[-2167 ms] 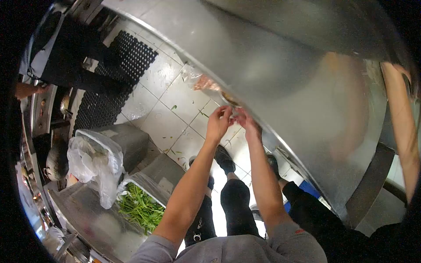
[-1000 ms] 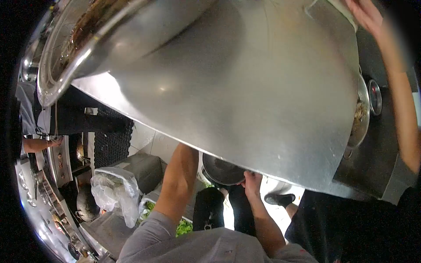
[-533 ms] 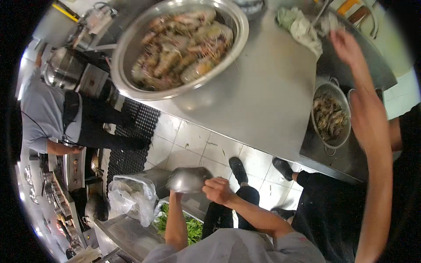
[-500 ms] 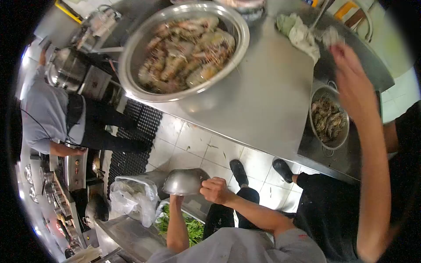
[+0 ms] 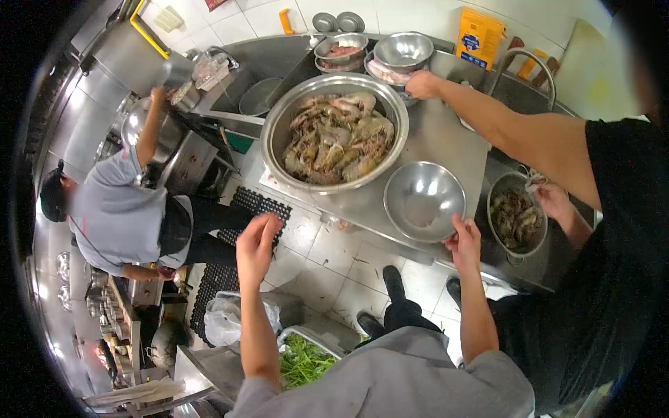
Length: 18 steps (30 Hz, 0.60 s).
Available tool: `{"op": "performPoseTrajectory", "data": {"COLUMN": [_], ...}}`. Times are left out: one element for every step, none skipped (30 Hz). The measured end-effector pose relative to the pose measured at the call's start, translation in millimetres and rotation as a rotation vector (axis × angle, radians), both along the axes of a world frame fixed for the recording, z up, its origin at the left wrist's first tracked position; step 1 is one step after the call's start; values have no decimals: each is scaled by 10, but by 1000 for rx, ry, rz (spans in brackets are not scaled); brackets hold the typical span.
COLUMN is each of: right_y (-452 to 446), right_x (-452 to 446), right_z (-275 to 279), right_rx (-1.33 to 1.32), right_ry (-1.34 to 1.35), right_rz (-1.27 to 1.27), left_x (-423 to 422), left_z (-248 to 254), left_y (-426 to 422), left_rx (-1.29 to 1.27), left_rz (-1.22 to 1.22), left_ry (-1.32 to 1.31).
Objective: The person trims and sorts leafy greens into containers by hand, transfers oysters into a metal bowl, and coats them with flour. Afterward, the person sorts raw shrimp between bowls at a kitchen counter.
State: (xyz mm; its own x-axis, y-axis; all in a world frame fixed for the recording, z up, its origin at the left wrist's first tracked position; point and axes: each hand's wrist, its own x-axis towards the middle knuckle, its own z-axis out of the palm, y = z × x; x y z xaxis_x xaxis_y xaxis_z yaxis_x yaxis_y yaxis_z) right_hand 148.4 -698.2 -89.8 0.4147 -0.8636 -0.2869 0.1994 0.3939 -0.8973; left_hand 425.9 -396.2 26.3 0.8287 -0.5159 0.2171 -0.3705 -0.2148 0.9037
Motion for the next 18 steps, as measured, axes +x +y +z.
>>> {"op": "performPoseTrajectory", "data": {"right_y": [-22, -6, -30, -20, -64, -101, -109, -105, -95, -78, -59, -62, -63, -56, -49, -59, -62, -74], "right_x": [42, 61, 39, 30, 49, 46, 47, 37, 38, 63, 80, 88, 81, 70, 55, 61, 64, 51], "right_z": [76, 78, 14, -57, -127, -184, -233, -273, -317, -325, -294, -312, -326, -336, -348, -379, -403, -424], "right_rx": [-15, -11, -97, -150, -222, -295, -314, -314, -311, -305, -316, -326, -338, -352, -352, -353, -354, -388], "right_ry": [-10, -10, 39, 105, 164, 230, 250, 266, 282, 299, 297, 315, 335, 355, 376, 392, 408, 402], "right_rz": [-25, -55, -103, -147, -188, -227, -238, -230, -223, -219, -229, -230, -229, -227, -226, -225, -226, -223], "left_x": [152, 254, 476, 716, 971, 1186, 1339, 1433, 1540, 1567, 1575, 1609, 1613, 1628, 1657, 1690, 1721, 1750], "left_z": [200, 428, 440, 370, 272, 125, -11, -62, -116, -79, -52, -7, 92, 154, 203, 294, 399, 520], "left_y": [-369, -766, -1117, -1448, -1750, -1957, -2104, -2214, -2305, -2366, -2391, -2431, -2461, -2465, -2452, -2440, -2413, -2396], "left_rx": [106, 206, 178, 253, 311, 442, 577, 703, 831, 961, 907, 885, 862, 838, 736, 711, 686, 658], "left_rz": [-70, -107, -207, -212, -208, -207, -207, -246, -285, -327, -325, -352, -379, -404, -367, -365, -365, -365], "left_ry": [-147, -296, -356, -459, -569, -595, -615, -590, -564, -536, -591, -576, -557, -536, -472, -425, -380, -336]}}
